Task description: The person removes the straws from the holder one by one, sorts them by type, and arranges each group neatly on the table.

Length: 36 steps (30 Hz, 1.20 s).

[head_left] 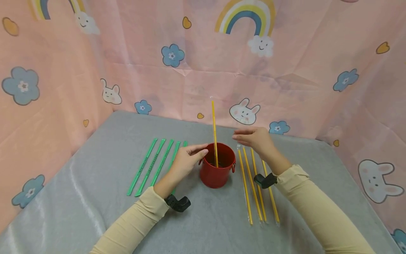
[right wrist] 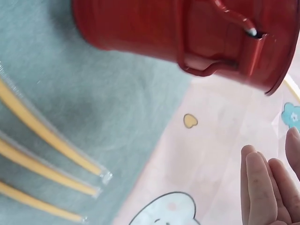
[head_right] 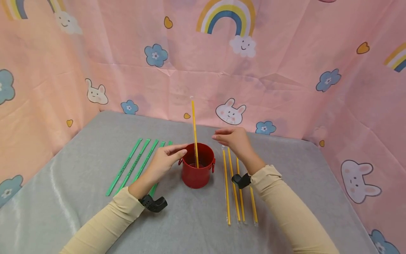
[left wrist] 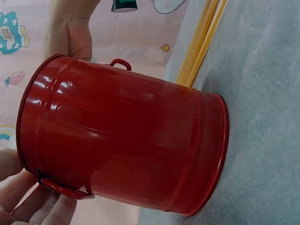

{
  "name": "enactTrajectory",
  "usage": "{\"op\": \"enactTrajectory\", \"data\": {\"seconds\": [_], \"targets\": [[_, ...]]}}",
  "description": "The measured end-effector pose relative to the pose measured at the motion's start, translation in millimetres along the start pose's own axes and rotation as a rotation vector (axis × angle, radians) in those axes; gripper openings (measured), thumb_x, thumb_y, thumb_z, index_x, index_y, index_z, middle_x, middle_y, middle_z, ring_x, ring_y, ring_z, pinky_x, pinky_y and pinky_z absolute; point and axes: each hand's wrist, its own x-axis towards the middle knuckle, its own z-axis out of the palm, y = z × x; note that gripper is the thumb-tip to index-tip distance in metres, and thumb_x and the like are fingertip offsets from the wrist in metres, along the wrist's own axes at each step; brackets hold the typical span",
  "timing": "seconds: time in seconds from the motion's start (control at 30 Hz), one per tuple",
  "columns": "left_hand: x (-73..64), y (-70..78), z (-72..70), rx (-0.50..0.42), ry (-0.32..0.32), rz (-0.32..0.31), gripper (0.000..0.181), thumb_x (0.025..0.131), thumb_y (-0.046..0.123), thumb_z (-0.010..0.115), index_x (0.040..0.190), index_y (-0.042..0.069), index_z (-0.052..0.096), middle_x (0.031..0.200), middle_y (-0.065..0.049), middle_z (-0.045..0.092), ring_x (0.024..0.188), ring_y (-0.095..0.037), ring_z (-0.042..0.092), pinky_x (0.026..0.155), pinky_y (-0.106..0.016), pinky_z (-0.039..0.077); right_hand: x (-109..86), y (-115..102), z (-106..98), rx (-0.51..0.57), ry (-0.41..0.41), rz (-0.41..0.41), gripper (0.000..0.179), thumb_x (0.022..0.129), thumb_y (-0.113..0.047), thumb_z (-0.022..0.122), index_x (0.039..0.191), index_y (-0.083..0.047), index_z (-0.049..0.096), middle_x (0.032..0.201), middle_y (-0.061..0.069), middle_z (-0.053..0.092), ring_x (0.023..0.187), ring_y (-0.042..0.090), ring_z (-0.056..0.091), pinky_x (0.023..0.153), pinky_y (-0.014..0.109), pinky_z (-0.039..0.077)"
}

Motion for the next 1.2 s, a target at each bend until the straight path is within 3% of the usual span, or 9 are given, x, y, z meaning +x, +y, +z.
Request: {"op": "enactTrajectory", "data": {"seconds": [0.17,0.43,0.67,0.87,1.03,1.2], "targets": [[-0.3,-0.3,-0.6,-0.005,-0.004,0.004,0.033,0.095,0.021,0.069,0.127,0.012,0.07,0.13,-0.008,0.068,0.107,-0.015,0.063,0.068,-0.023,0.041,1.7,-6.7,8.2,0.003,-0.022,-0.016,0.046,0.094,-0.022,0.071,0.132,0.002,0.062,0.136,0.02,0.061,0.109,0.011,0.069,0.093,0.025,0.055],[0.3,-1.1,-1.0,0.0,-0.007,0.008,0.033,0.096,0.022,0.068,0.127,0.011,0.07,0.128,-0.01,0.069,0.087,-0.016,0.055,0.054,-0.024,0.031,5.8,-13.9,23.7,0.052,-0.048,-0.045,0.044,0.093,-0.017,0.071,0.131,0.005,0.062,0.141,0.019,0.058,0.104,0.011,0.069,0.092,0.027,0.056],[0.1,0.2,-1.2,0.005,-0.01,0.018,0.033,0.096,0.021,0.068,0.127,0.01,0.07,0.127,-0.01,0.069,0.103,-0.015,0.063,0.067,-0.023,0.041,13.0,-18.3,35.4,0.074,-0.05,-0.045,0.041,0.093,-0.014,0.071,0.127,0.006,0.064,0.139,0.018,0.06,0.114,0.023,0.068,0.093,0.033,0.056],[0.8,0.2,-1.4,0.01,-0.018,0.021,0.033,0.096,0.023,0.068,0.126,0.011,0.07,0.127,-0.009,0.07,0.09,-0.015,0.056,0.056,-0.024,0.032,16.4,-21.2,42.1,0.082,-0.045,-0.032,0.043,0.092,-0.013,0.072,0.129,0.007,0.062,0.142,0.018,0.058,0.103,0.015,0.071,0.092,0.033,0.057],[0.6,0.6,-1.1,0.01,-0.02,0.029,0.033,0.096,0.022,0.068,0.126,0.01,0.07,0.127,-0.01,0.07,0.095,-0.013,0.059,0.062,-0.023,0.037,18.1,-21.9,45.9,0.118,-0.042,-0.031,0.041,0.092,-0.009,0.072,0.127,0.009,0.063,0.143,0.018,0.057,0.089,0.005,0.07,0.088,0.031,0.058],[0.5,0.4,-0.5,0.009,-0.017,0.036,0.033,0.096,0.021,0.068,0.127,0.009,0.07,0.127,-0.009,0.07,0.114,-0.018,0.065,0.077,-0.021,0.049,19.2,-22.1,48.5,0.121,-0.049,-0.019,0.041,0.092,-0.01,0.071,0.127,0.009,0.062,0.145,0.015,0.055,0.09,0.007,0.072,0.088,0.03,0.058]]}}
